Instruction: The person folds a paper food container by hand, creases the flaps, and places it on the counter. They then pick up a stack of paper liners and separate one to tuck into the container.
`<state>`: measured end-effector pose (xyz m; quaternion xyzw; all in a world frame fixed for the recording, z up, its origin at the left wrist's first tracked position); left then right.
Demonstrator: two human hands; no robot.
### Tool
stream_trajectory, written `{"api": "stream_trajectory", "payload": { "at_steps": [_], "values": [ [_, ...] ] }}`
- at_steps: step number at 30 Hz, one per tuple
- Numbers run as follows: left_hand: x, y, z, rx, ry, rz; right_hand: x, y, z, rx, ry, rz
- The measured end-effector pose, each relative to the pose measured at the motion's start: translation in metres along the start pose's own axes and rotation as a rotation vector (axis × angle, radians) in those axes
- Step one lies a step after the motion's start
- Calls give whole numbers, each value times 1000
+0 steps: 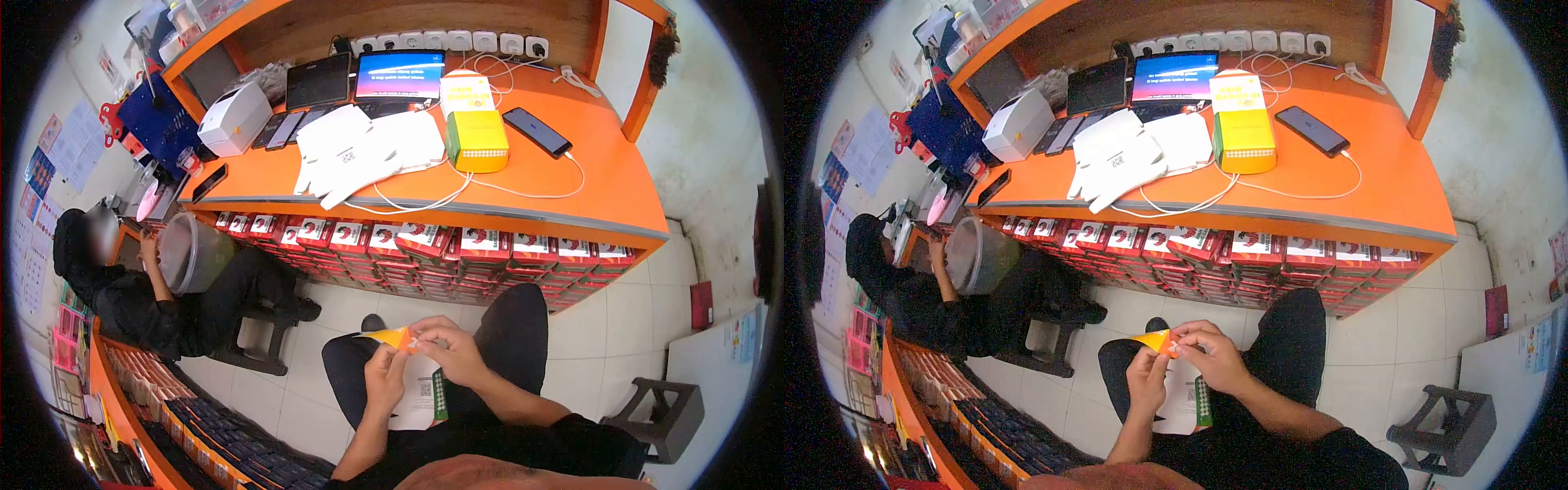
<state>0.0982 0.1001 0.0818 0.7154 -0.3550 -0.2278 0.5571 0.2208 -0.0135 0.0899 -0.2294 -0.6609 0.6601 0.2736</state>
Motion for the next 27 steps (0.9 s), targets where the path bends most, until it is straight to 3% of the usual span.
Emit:
{"api": "stream_trajectory", "payload": {
  "at_steps": [8,12,15,27],
  "values": [
    [-6,-13,7,-2,211,118,2,-11,3,-127,26,281],
    [-10,-16,8,111,128,6,3,-8,4,-145,59,317],
    [-11,-15,8,-80,131,63,2,-5,6,-174,82,363],
    [-5,-9,1,-11,123,57,0,-4,8,-181,62,275]
  ]
}}
Point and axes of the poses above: each hand's wrist, its own z-axis away from the middle knuckle, its own x-axis out of the palm, y = z × x, the point moved 2 cm from there along -z, towards the middle knuckle, and after that the axes turned 14 degrees about x, right-handed, at the moved point
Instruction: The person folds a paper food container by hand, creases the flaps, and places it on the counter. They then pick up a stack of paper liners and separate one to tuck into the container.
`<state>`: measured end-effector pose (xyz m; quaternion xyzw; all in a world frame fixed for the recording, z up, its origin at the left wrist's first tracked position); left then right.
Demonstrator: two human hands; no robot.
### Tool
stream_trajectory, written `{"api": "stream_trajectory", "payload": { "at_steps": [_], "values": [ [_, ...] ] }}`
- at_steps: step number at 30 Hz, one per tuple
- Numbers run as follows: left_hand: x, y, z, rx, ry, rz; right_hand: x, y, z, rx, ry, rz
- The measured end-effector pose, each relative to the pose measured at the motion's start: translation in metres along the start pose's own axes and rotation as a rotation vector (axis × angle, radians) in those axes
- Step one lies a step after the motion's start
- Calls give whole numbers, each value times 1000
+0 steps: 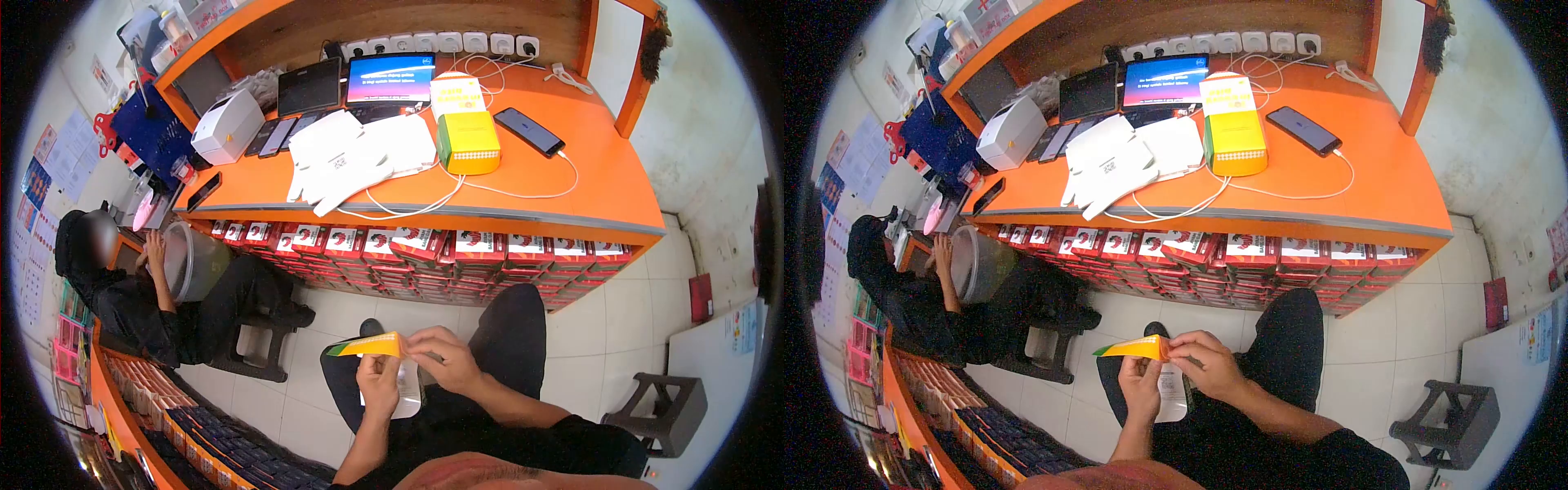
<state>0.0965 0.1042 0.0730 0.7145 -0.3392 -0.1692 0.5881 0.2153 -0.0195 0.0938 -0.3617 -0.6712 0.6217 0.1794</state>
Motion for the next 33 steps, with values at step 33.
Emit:
{"api": "stream_trajectory", "payload": {
  "at_steps": [33],
  "values": [
    [-14,27,24,462,-609,-588,-57,83,4,446,153,-338]
  ]
}}
Point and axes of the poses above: each hand's wrist, its own z-axis away from the middle knuckle, its own x-axis out of the palm, y = z × x, the point moved 2 cm from there along -z, towards the middle knuckle, and after that the axes turned 14 degrees about x, right-handed, at the moved point
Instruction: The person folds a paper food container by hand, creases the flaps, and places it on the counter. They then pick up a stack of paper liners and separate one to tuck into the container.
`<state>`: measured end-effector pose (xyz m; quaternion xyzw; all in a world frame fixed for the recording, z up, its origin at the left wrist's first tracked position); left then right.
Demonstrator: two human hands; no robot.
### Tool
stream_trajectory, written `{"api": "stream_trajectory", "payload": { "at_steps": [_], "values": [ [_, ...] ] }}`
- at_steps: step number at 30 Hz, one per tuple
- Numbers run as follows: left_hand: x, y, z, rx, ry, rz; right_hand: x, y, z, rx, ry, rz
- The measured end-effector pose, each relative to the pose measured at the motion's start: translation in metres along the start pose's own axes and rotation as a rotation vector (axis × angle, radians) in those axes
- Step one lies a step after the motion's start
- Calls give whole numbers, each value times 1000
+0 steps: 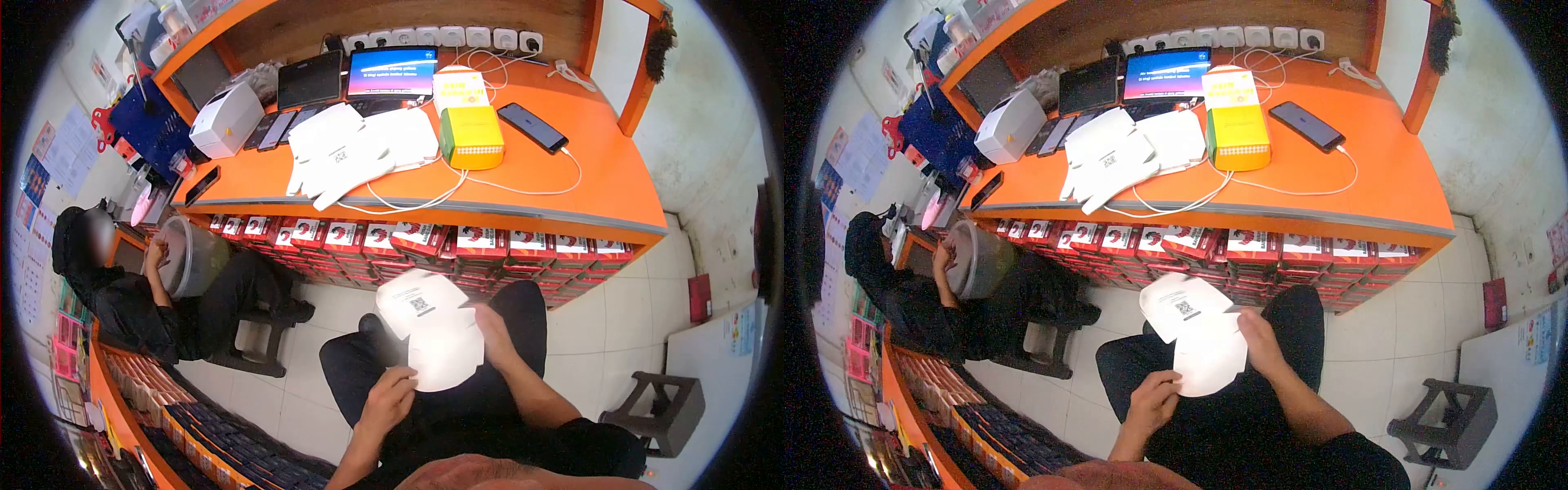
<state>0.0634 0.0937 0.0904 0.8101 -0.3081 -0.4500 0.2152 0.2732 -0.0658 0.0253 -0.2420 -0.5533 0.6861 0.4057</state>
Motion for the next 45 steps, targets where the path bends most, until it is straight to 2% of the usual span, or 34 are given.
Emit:
{"api": "stream_trajectory", "payload": {
  "at_steps": [2,3,6,7,11,14,15,17,20,21,24,27,29,32,33,34,36,39,42,45],
  "values": [
    [1,-7,10,46,-2,-69,3,-7,8,191,-126,-21],
    [2,-10,14,13,18,-117,7,-14,12,219,-168,77],
    [6,-22,24,-44,78,-255,26,-33,23,172,-283,179],
    [8,-27,27,-37,97,-298,30,-30,22,244,-299,188],
    [9,-35,30,-115,146,-366,45,-14,14,98,-286,249],
    [12,-38,32,-156,212,-376,56,-16,24,441,-367,181],
    [14,-42,35,-167,192,-386,57,-7,24,410,-390,186],
    [15,-45,33,-190,157,-405,60,-12,30,330,-309,161],
    [15,-25,16,-158,-28,-501,61,-2,31,251,-202,221],
    [19,-22,16,-226,-69,-483,61,2,30,231,-169,255],
    [36,-23,16,-269,-51,-272,67,4,32,208,-103,244],
    [46,-22,13,-241,4,-258,72,18,25,77,-69,111],
    [49,-23,11,-212,76,-240,74,28,22,187,-58,41],
    [48,-30,11,-508,256,92,78,21,23,235,-58,-60],
    [45,-29,6,-661,374,325,79,11,26,233,-58,-91],
    [43,-26,2,-813,488,560,79,0,29,135,-32,51],
    [45,-30,-1,-826,802,971,79,-20,34,-64,21,333],
    [44,-30,-7,-812,930,1022,88,-23,38,-352,-15,380],
    [50,-37,4,-793,823,961,89,-23,37,-415,3,519],
    [51,-35,10,-764,750,804,91,-32,40,-361,8,503]
  ]
}}
Point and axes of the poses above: each hand's wrist, its own z-axis away from the middle knuckle, its own x-axis out of the palm, y = z × x, the point moved 2 cm from there along -z, towards the middle knuckle, and after that the axes turned 14 degrees about x, right-handed, at the moved point
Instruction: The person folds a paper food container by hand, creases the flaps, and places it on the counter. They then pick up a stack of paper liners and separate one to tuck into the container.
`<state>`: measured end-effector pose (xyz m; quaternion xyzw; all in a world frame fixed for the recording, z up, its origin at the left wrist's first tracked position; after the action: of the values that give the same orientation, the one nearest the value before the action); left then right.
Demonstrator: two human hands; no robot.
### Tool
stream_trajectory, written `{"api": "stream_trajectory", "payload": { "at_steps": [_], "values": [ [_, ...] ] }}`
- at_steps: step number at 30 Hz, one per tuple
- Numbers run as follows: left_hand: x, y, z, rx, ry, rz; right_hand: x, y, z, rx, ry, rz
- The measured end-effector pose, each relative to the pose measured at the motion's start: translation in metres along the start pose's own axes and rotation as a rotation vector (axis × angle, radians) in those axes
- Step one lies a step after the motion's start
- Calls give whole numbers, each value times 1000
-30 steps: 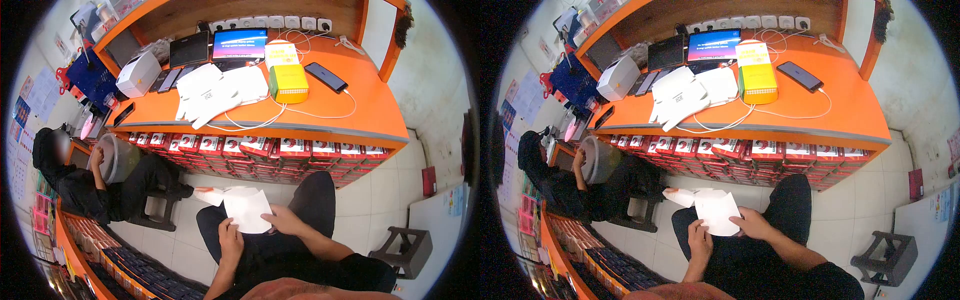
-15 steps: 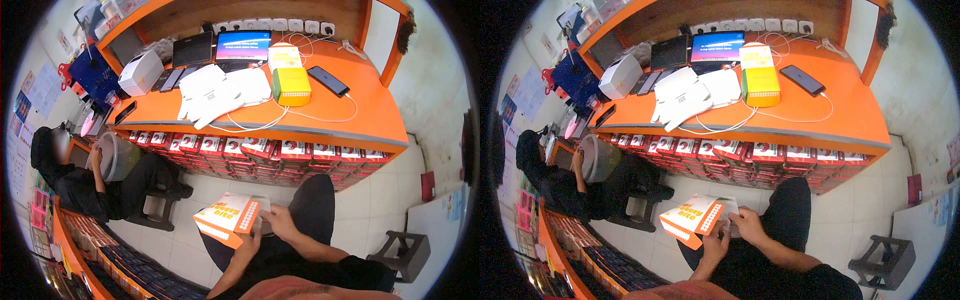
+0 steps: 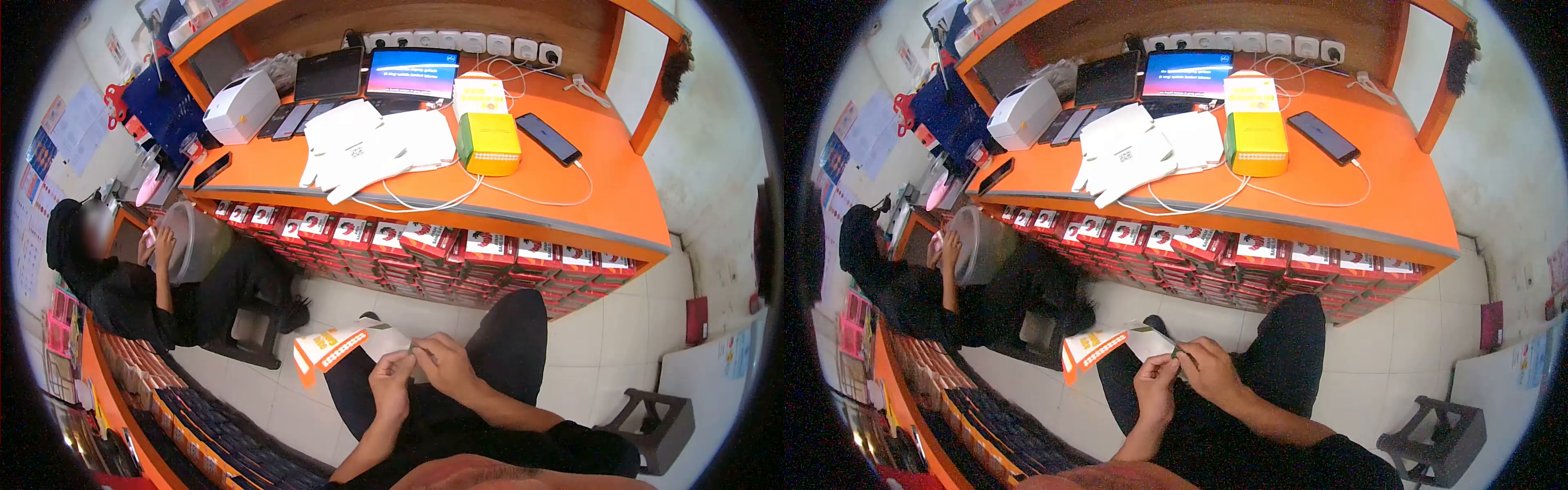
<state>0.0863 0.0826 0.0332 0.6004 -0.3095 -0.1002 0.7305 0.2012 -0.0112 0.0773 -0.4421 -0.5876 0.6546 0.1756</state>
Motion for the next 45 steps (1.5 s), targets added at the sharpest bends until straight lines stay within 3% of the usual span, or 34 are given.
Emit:
{"api": "stream_trajectory", "payload": {
  "at_steps": [6,9,12,21,24,30,39,42,45],
  "values": [
    [4,3,2,125,53,-8,3,-1,3,181,-59,-168],
    [4,8,2,28,97,74,8,1,4,217,-88,-260],
    [4,7,-1,5,90,311,8,-1,2,64,-117,-242],
    [-4,2,-3,-27,-60,284,8,11,-4,278,-197,-479],
    [2,7,-3,-2,-72,324,5,5,-3,262,-207,-460],
    [4,12,-2,39,-43,416,-3,-3,-4,-31,-187,-208],
    [-4,17,3,-25,13,466,1,-2,3,42,-235,-335],
    [-16,7,1,0,-24,405,0,-6,6,-10,-238,-198],
    [-24,-4,2,45,-61,433,6,-1,13,-30,-258,-264]
  ]
}}
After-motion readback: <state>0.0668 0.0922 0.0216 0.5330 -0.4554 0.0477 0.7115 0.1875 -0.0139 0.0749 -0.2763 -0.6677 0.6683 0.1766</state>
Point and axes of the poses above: each hand's wrist, its own z-axis away from the middle knuckle, its own x-axis out of the palm, y = z × x, the point moved 2 cm from there along -z, towards the middle knuckle, and after that the axes turned 14 degrees about x, right-handed, at the moved point
